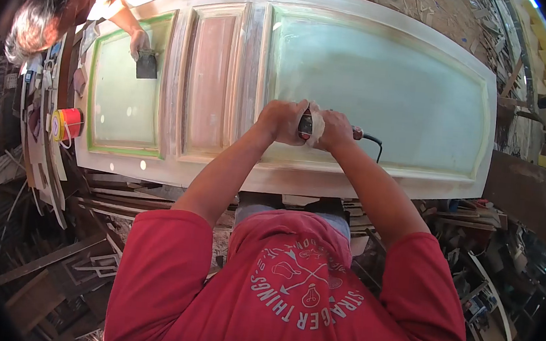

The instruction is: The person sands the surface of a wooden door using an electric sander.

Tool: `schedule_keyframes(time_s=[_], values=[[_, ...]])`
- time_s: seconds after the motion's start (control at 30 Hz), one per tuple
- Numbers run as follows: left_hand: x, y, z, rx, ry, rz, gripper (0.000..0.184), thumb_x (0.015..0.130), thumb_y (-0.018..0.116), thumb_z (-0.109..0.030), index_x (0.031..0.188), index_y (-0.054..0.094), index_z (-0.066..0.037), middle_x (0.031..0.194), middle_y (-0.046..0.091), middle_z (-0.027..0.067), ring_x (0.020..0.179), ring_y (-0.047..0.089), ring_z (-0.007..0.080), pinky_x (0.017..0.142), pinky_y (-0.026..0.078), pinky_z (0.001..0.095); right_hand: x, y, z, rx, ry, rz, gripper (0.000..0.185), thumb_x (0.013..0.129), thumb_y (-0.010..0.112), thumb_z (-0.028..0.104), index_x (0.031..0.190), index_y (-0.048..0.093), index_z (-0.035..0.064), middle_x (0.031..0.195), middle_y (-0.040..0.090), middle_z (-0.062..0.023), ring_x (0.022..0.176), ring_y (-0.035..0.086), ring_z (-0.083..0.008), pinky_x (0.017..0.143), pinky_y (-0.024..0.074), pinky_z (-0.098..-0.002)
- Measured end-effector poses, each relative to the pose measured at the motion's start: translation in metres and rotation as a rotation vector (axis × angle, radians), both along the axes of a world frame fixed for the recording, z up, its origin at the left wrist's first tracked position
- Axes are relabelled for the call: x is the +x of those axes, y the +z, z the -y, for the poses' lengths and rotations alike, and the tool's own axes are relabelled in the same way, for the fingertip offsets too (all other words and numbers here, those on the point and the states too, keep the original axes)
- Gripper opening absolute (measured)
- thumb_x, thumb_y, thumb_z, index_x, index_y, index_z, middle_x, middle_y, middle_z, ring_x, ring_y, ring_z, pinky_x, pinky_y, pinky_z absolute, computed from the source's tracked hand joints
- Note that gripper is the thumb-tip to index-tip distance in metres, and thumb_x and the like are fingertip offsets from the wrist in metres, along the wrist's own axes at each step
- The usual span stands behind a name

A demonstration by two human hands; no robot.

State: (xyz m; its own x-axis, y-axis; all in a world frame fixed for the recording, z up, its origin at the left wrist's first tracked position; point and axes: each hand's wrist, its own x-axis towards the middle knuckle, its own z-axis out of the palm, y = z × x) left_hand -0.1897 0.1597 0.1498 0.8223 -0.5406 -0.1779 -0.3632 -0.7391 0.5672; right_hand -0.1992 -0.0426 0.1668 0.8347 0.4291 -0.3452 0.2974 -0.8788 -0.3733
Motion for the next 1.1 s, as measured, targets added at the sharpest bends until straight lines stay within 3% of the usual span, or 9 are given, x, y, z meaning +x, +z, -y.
schedule_keyframes(time_s=[0.13, 0.43, 0.67, 0.77, 1.1], values=[[-0.024, 0.002, 0.004, -0.007, 0.002, -0.030, 0.071, 0.066, 0.090, -0.049, 0.115, 0.060, -0.008, 0.090, 0.077, 0.0186, 0.085, 0.076, 0.0432, 0.076, 0.062, 0.0539, -0.016, 0.010, 0.002, -0.048, 0.011, -0.151, 0.077, 0.075, 0.084, 0.043, 0.139, 0.058, 0.0096, 0.099, 0.077, -0.0175, 0.102, 0.074, -0.0426, 0.093, 0.0574, -0.0520], [-0.012, 0.008, 0.019, -0.024, -0.031, 0.007, 0.071, 0.065, 0.090, -0.047, 0.117, 0.061, -0.008, 0.091, 0.077, 0.0189, 0.086, 0.076, 0.0433, 0.076, 0.062, 0.0539, -0.017, -0.007, 0.022, -0.046, -0.020, 0.022, 0.075, 0.073, 0.084, 0.042, 0.137, 0.059, 0.0117, 0.098, 0.077, -0.0157, 0.099, 0.074, -0.0434, 0.089, 0.0583, -0.0527], [-0.045, -0.008, 0.036, -0.043, -0.030, 0.052, 0.072, 0.064, 0.092, -0.047, 0.116, 0.061, -0.008, 0.092, 0.078, 0.0173, 0.085, 0.076, 0.0427, 0.075, 0.062, 0.0539, -0.050, -0.001, 0.041, 0.045, -0.016, -0.012, 0.070, 0.079, 0.080, 0.037, 0.139, 0.057, 0.0085, 0.101, 0.077, -0.0190, 0.101, 0.075, -0.0419, 0.089, 0.0584, -0.0533], [-0.039, -0.003, 0.044, -0.057, -0.042, 0.069, 0.070, 0.065, 0.091, -0.045, 0.116, 0.060, -0.008, 0.092, 0.078, 0.0176, 0.084, 0.076, 0.0424, 0.075, 0.062, 0.0533, -0.039, 0.017, 0.040, -0.048, -0.036, -0.117, 0.068, 0.079, 0.082, 0.035, 0.137, 0.058, 0.0098, 0.102, 0.078, -0.0169, 0.105, 0.076, -0.0386, 0.092, 0.0589, -0.0482], [-0.039, -0.001, 0.076, 0.034, -0.034, 0.039, 0.071, 0.064, 0.091, -0.044, 0.118, 0.060, -0.009, 0.092, 0.077, 0.0169, 0.086, 0.077, 0.0404, 0.077, 0.061, 0.0555, -0.042, 0.017, 0.069, -0.017, -0.039, -0.042, 0.057, 0.081, 0.080, 0.029, 0.130, 0.060, 0.0078, 0.106, 0.078, -0.0171, 0.106, 0.076, -0.0385, 0.091, 0.0594, -0.0496]])
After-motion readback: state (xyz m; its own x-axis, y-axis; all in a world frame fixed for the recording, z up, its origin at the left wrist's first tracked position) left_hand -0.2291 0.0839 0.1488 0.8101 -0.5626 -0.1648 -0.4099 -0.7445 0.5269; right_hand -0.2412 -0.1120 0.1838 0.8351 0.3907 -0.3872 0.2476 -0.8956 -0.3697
